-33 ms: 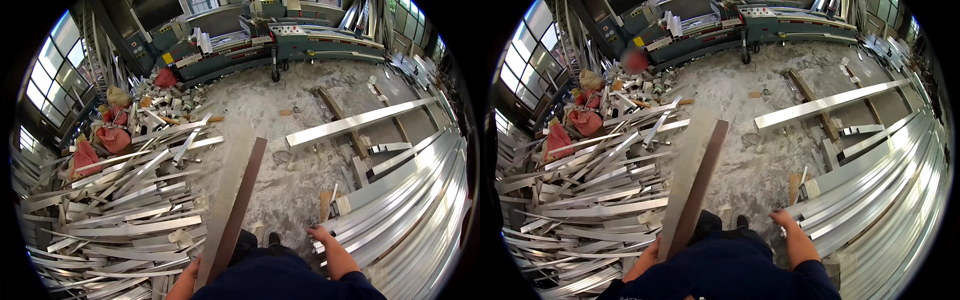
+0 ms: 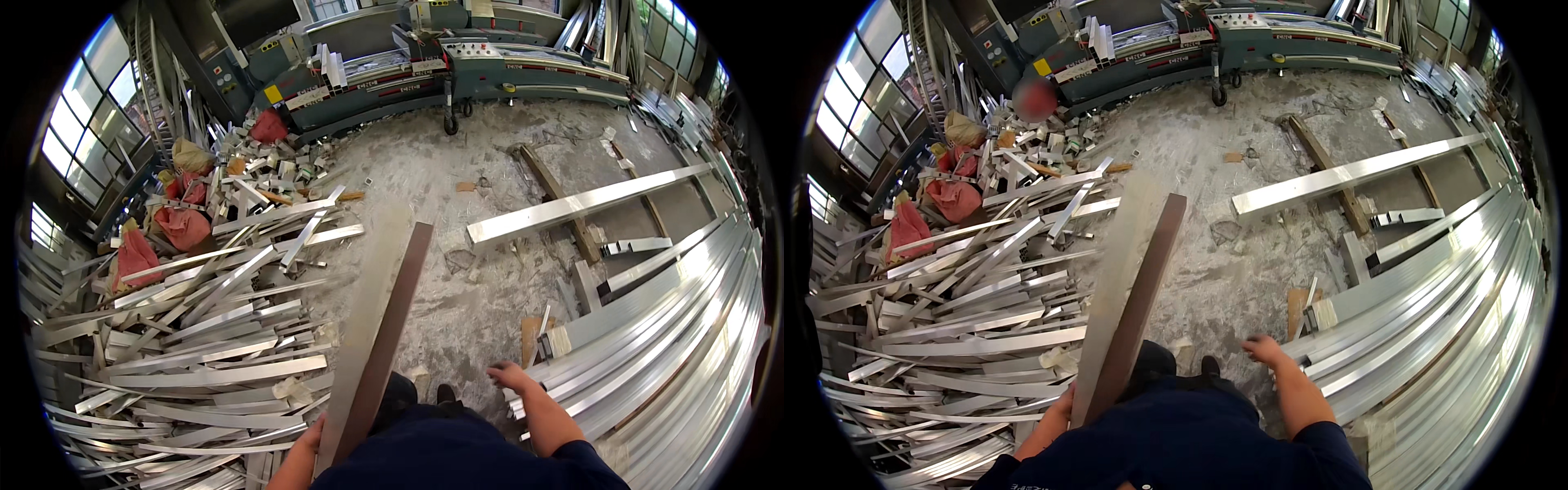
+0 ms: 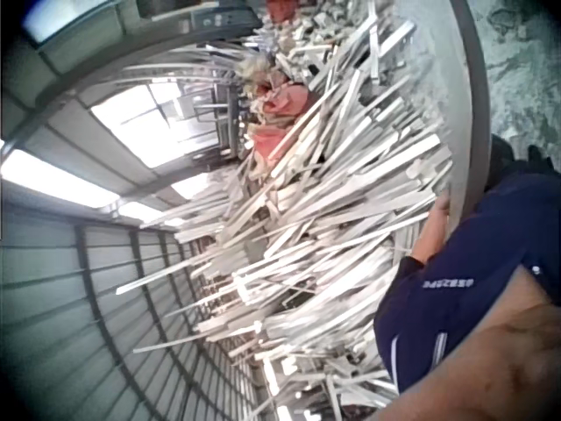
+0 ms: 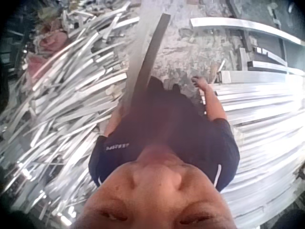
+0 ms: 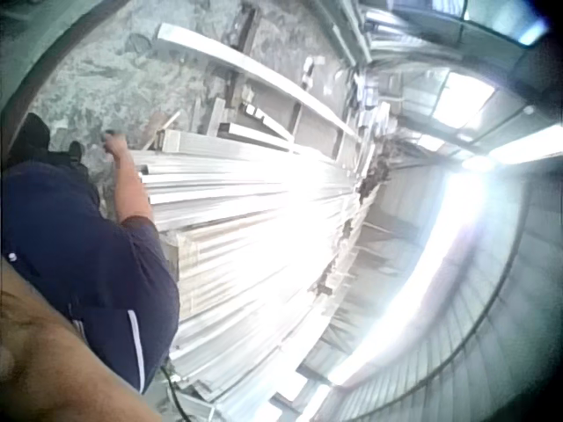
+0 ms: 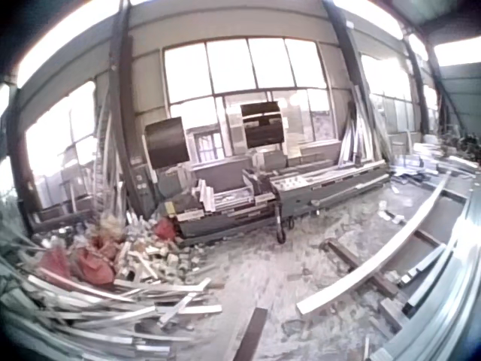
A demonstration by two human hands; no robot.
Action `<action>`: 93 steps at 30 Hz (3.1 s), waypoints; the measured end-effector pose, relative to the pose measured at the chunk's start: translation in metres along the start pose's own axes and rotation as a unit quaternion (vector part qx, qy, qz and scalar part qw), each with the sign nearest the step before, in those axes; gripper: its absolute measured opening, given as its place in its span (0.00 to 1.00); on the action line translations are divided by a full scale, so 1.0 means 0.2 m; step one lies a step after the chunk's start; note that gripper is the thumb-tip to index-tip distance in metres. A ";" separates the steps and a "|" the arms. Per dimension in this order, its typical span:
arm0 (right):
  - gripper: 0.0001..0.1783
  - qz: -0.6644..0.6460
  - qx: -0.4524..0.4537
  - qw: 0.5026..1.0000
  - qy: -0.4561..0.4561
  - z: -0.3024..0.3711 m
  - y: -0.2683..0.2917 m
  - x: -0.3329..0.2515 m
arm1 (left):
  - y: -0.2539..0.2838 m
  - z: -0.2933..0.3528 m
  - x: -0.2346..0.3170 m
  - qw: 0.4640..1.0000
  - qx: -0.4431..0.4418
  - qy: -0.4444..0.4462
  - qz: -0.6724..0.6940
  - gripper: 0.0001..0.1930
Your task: The person walks through a cluttered workshop carrying long metal bars. They place the bars into a cutting machine, operate the controls to cut the metal, and then remove the cut pieces. The person repeats this process with multiple bars, stacking the finished pieces nearby.
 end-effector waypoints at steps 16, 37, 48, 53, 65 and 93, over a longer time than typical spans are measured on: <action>0.37 -0.217 -0.314 0.920 -0.088 -2.21 -0.82 -2.45 | -0.65 -0.60 3.16 0.983 -0.085 0.027 -0.163 0.33; 0.44 -0.397 -0.286 0.870 0.064 -4.94 0.36 -4.87 | -1.92 -1.29 6.71 0.979 0.081 -0.121 -0.145 0.27; 0.37 -0.406 -0.108 0.900 0.118 -6.56 1.15 -6.08 | -2.31 -0.51 8.90 0.641 0.506 -0.369 -0.444 0.25; 0.32 -0.477 -0.106 0.842 0.226 -7.25 1.49 -6.85 | -2.58 -0.03 9.34 0.500 0.667 -0.380 -0.401 0.32; 0.35 -0.611 0.027 0.756 0.234 -8.57 2.07 -7.99 | -3.19 -0.70 10.16 0.604 0.581 -0.325 -0.439 0.25; 0.15 0.236 0.084 0.809 0.531 -9.17 1.99 -8.66 | -2.71 -1.44 10.89 0.718 0.502 -0.257 -0.408 0.30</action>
Point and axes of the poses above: each hand's wrist, its own z-axis away from the middle knuckle, its own y-axis out of the back of the hand, x = y × z, the point moved 8 cm from there along -z, towards the middle knuckle, and after that the axes turned 11 degrees about y, right-handed, at the moved point
